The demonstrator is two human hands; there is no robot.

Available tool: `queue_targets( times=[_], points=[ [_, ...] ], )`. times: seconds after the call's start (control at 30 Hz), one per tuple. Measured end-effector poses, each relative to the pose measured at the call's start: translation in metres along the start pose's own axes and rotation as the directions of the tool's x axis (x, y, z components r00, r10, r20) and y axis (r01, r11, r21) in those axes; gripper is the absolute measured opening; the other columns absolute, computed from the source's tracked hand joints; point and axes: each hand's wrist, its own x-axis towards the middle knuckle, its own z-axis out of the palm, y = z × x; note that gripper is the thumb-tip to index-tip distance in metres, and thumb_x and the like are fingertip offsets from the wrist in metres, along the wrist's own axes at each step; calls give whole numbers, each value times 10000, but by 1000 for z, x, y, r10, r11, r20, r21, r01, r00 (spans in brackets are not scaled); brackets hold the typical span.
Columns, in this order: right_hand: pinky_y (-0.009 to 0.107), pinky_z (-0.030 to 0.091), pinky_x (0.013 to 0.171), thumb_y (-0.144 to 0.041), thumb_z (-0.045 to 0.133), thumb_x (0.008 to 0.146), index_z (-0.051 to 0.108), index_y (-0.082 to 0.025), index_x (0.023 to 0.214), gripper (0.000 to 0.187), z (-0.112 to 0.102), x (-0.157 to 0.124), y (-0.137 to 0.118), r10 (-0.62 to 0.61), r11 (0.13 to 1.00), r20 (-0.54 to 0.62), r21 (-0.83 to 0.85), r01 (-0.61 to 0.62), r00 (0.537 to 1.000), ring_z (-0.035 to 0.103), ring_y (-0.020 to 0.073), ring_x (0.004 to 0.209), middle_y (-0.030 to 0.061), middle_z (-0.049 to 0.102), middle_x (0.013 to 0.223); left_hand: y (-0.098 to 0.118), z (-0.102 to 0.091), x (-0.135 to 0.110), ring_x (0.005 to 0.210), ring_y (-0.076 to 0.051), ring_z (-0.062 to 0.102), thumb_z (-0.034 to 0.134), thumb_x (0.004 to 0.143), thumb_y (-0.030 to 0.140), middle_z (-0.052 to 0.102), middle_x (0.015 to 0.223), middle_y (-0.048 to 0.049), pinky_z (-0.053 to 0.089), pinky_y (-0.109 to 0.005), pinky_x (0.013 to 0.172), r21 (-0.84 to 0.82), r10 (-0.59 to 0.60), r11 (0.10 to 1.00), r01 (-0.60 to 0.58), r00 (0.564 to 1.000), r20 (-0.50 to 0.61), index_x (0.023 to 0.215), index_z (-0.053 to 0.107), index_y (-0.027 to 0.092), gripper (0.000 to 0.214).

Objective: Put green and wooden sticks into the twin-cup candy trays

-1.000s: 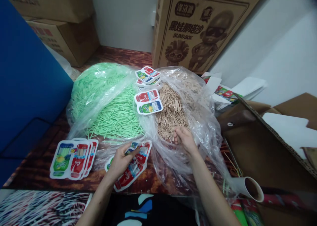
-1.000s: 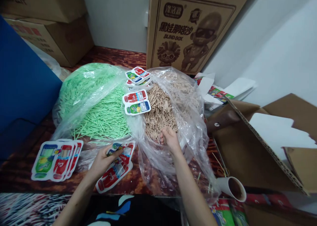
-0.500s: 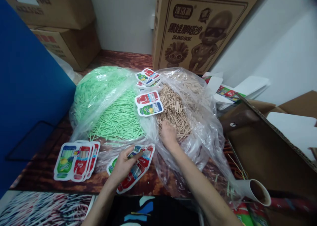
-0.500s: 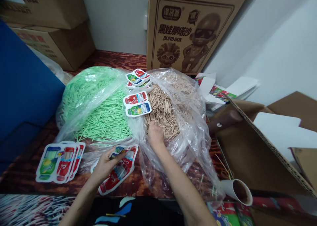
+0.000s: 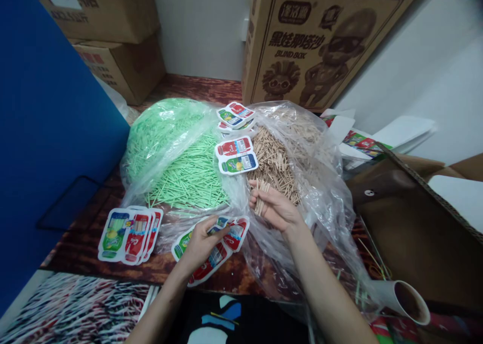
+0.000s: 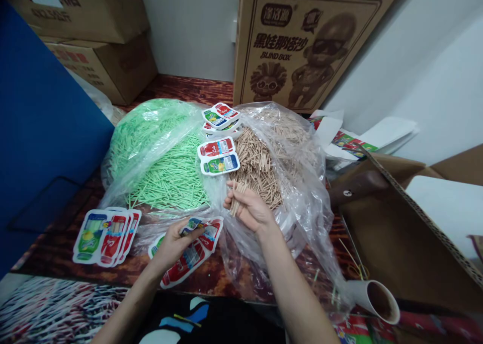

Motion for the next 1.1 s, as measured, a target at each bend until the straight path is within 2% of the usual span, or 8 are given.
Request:
queue_targets(
  times=[0.1, 0.27, 0.4, 0.53, 0.73, 0.9, 1.03, 1.1],
  points=[
    [253, 539, 775, -195, 712, 759, 599, -185, 952, 224, 17, -4, 0, 6, 989, 104, 143, -21, 995, 660, 103, 692, -41, 650, 710, 3, 3, -1, 681, -148, 548, 648, 791, 352, 607, 697, 10, 436, -239, 658, -22, -18, 1000, 18, 1000, 24, 702, 650, 166, 207],
    [331, 564, 786, -252, 713, 783, 579, -188, 891, 183, 31, -6, 10, 0, 984, 51, 178, -9, 999, 713, 175, 812, 6, 727, 822, 1, 5, -4, 633, -132, 533, 686, 759, 333, 620, 688, 16, 426, -232, 622, -197, -101, 974, 111, 993, 62, 740, 655, 159, 178],
    [333, 577, 734, -244, 719, 778, 572, -172, 890, 198, 38, -10, 19, 6, 985, 33, 173, -11, 999, 721, 206, 834, 68, 748, 896, -5, 8, -5, 554, -103, 483, 716, 732, 347, 581, 611, 36, 410, -228, 584, -307, -185, 928, 212, 976, 116, 686, 621, 149, 224],
    [332, 570, 757, -245, 724, 775, 568, -175, 891, 206, 39, -15, 25, -17, 987, -5, 161, 18, 1000, 722, 201, 831, 61, 750, 879, -6, 10, -5, 571, -111, 515, 745, 700, 345, 617, 637, 18, 436, -247, 618, -401, -217, 880, 254, 967, 137, 695, 641, 138, 232],
    [413, 502, 905, -309, 661, 832, 545, -191, 889, 175, 44, -31, 24, -145, 989, 10, -5, 145, 989, 702, 214, 883, 62, 742, 886, -2, 11, -4, 600, -124, 549, 769, 669, 332, 651, 675, -1, 449, -254, 636, -464, -247, 842, 273, 962, 116, 735, 665, 132, 235],
    [456, 382, 1038, -338, 633, 851, 525, -218, 860, 162, 49, -41, 27, -166, 977, 24, -133, 167, 986, 625, 227, 1089, 72, 733, 1004, 0, 7, -4, 574, -115, 515, 728, 711, 361, 605, 627, 27, 426, -235, 588, -329, -188, 923, 198, 980, 64, 682, 627, 153, 233],
    [430, 375, 1046, -356, 619, 858, 566, -214, 875, 153, 47, -42, 31, -116, 953, 42, -277, 123, 992, 559, 220, 1179, 71, 655, 1204, 1, 7, -5, 747, -171, 588, 681, 762, 369, 657, 773, -10, 472, -267, 709, -162, -36, 986, 30, 999, -37, 785, 677, 171, 199],
    [400, 367, 1057, -355, 602, 872, 588, -221, 970, 167, 47, -44, 30, -89, 923, 76, -368, 111, 993, 511, 210, 1236, 67, 613, 1263, 0, 7, -4, 808, -184, 602, 663, 784, 362, 672, 834, -22, 477, -282, 773, -120, 16, 992, -25, 997, -76, 840, 697, 177, 196]
  ],
)
